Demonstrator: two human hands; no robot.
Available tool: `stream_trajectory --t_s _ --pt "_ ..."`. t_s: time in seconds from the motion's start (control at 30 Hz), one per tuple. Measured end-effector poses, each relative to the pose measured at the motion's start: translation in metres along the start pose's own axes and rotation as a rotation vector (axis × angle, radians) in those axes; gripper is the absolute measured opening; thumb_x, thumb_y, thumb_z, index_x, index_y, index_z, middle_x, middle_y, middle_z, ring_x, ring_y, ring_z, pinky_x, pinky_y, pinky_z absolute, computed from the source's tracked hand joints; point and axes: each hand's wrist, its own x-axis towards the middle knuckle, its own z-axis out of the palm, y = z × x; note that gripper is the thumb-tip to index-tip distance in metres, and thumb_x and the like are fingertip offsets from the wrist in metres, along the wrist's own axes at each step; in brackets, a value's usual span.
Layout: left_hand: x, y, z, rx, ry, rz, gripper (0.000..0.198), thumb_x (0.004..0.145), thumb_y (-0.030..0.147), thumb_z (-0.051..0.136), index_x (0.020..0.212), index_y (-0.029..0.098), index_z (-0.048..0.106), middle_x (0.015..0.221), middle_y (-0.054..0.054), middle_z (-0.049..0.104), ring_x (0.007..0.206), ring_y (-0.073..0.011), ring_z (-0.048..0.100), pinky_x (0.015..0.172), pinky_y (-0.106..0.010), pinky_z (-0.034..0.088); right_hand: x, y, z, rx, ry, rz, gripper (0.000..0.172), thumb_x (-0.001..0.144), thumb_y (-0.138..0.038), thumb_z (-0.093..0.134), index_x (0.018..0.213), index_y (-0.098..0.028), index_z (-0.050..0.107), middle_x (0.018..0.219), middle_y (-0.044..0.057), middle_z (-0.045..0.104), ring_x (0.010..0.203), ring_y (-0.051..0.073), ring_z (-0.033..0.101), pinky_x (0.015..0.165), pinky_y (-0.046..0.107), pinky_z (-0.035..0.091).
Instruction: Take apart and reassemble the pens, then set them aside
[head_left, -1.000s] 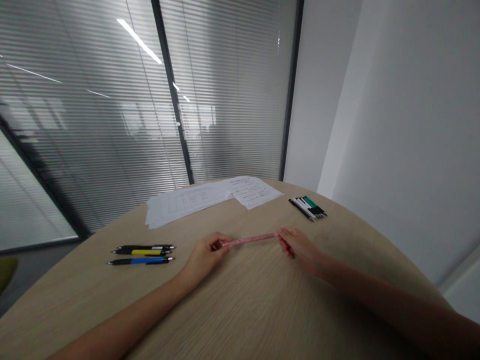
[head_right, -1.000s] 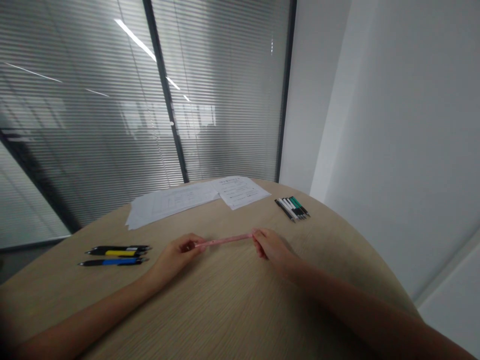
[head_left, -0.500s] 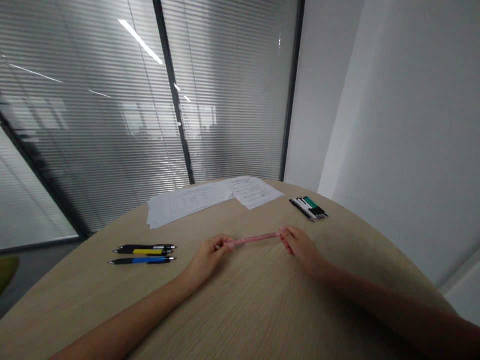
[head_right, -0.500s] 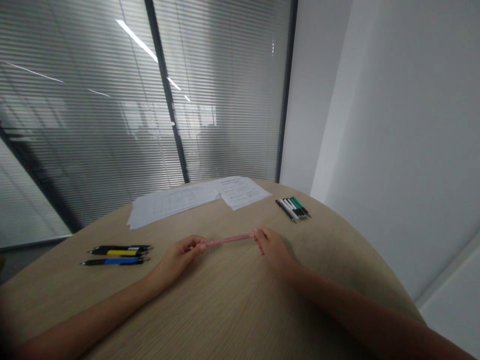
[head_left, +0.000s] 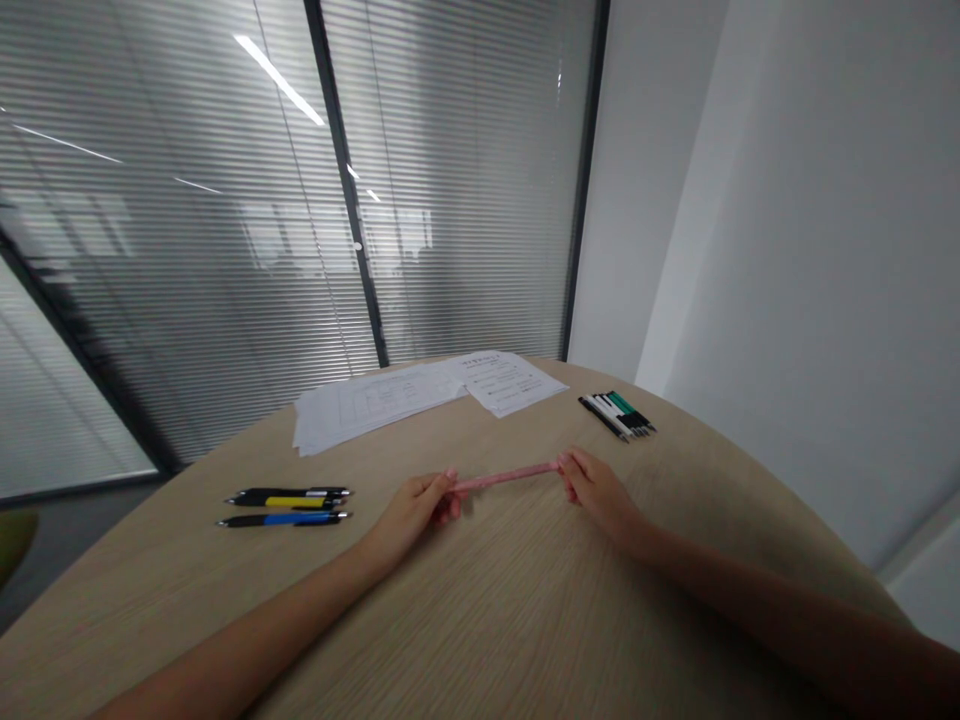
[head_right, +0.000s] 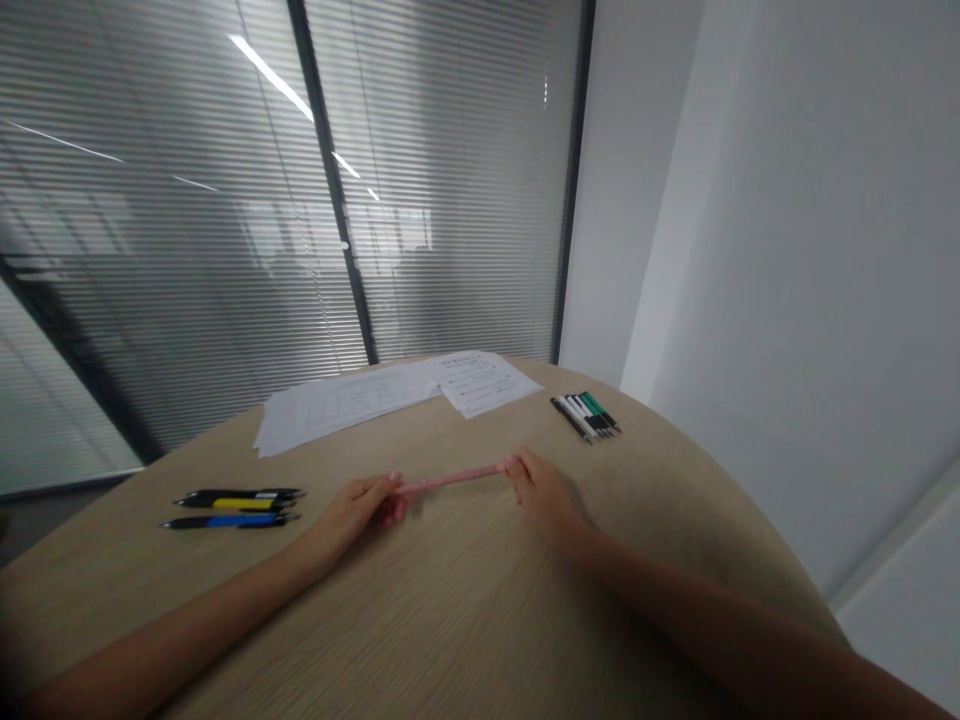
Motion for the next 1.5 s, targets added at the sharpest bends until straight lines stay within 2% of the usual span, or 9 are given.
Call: stream_trajectory --t_s 0.17,0.43,0.67,0.8,0.9,1.03,1.2,1.37,1.5 --pt "0.003 -0.005 0.001 -0.112 0.010 0.009 0.041 0.058 0.039 0.062 0.091 0.017 0.056 0.063 0.003 0.054 0.052 -0.0094 0.044 0.048 -0.019 0.030 0.004 0.008 0.002 -0.014 -0.039 0.052 0.031 0.084 -0.035 0.030 0.058 -0.021 0.039 0.049 -0.004 0.042 0.047 0.011 0.042 0.047 0.023 0.030" --pt "0.000 0.001 0.001 -0.018 0.024 0.057 0.031 0.069 0.046 0.050 0.062 0.016 0.050 0.051 0.005 0.049 0.046 -0.0083 0.040 0.047 -0.020 0.031 0.005 0.012 0.004 0.025 -0.070 0.013 0.030 0.085 -0.033 0.029 0.061 -0.020 0.041 0.049 -0.004 0.043 0.048 0.011 0.042 0.048 0.023 0.030" --pt "0.003 -0.006 0.000 -0.025 0.015 0.029 0.037 0.072 0.050 0.045 0.058 0.016 0.047 0.049 0.004 0.048 0.044 -0.0086 0.040 0.046 -0.021 0.030 0.004 0.013 0.006 0.096 -0.078 -0.020 0.028 0.085 -0.034 0.027 0.064 -0.021 0.039 0.051 -0.005 0.043 0.047 0.010 0.042 0.048 0.022 0.030" --pt "0.003 -0.005 -0.001 -0.075 0.061 0.008 0.036 0.071 0.049 0.048 0.058 0.015 0.048 0.048 0.005 0.047 0.042 -0.0076 0.037 0.045 -0.020 0.028 0.004 0.005 0.007 0.231 -0.100 -0.018 0.012 0.081 -0.031 0.034 0.081 -0.021 0.040 0.053 -0.006 0.042 0.045 0.009 0.040 0.045 0.022 0.031" --pt "0.003 -0.003 -0.001 -0.092 0.074 0.013 0.035 0.071 0.048 0.048 0.058 0.015 0.048 0.047 0.005 0.046 0.042 -0.0073 0.036 0.045 -0.020 0.028 0.004 0.003 0.007 0.307 -0.113 0.021 0.021 0.080 -0.032 0.036 0.096 -0.020 0.038 0.055 -0.006 0.043 0.044 0.009 0.039 0.043 0.021 0.031" --pt "0.002 -0.002 -0.001 -0.094 0.072 0.021 0.035 0.070 0.049 0.048 0.059 0.016 0.048 0.046 0.006 0.045 0.042 -0.0075 0.036 0.045 -0.020 0.027 0.005 0.009 0.006 0.200 -0.098 0.050 0.027 0.082 -0.038 0.030 0.080 -0.018 0.049 0.056 -0.003 0.046 0.048 0.010 0.043 0.045 0.021 0.032" --pt "0.003 -0.002 0.000 -0.085 0.078 0.027 0.036 0.069 0.050 0.047 0.058 0.016 0.048 0.044 0.006 0.044 0.041 -0.0079 0.035 0.043 -0.020 0.025 0.007 0.015 0.005 0.105 -0.140 0.107 0.037 0.083 -0.038 0.029 0.058 -0.018 0.046 0.050 -0.002 0.045 0.046 0.010 0.043 0.046 0.022 0.032" --pt "0.002 -0.001 0.000 -0.109 0.096 0.007 0.034 0.069 0.048 0.048 0.057 0.016 0.048 0.043 0.006 0.044 0.040 -0.0079 0.034 0.043 -0.020 0.025 0.006 0.010 0.004 0.082 -0.113 0.022 0.029 0.082 -0.034 0.032 0.060 -0.019 0.044 0.051 -0.003 0.044 0.047 0.009 0.041 0.045 0.021 0.031" --pt "0.002 0.000 0.000 -0.157 0.117 -0.005 0.034 0.068 0.048 0.049 0.058 0.016 0.048 0.045 0.006 0.044 0.041 -0.0078 0.035 0.043 -0.020 0.024 0.004 0.000 0.004 0.167 -0.139 0.000 0.014 0.079 -0.031 0.037 0.075 -0.019 0.043 0.057 -0.004 0.043 0.049 0.009 0.040 0.045 0.020 0.031"
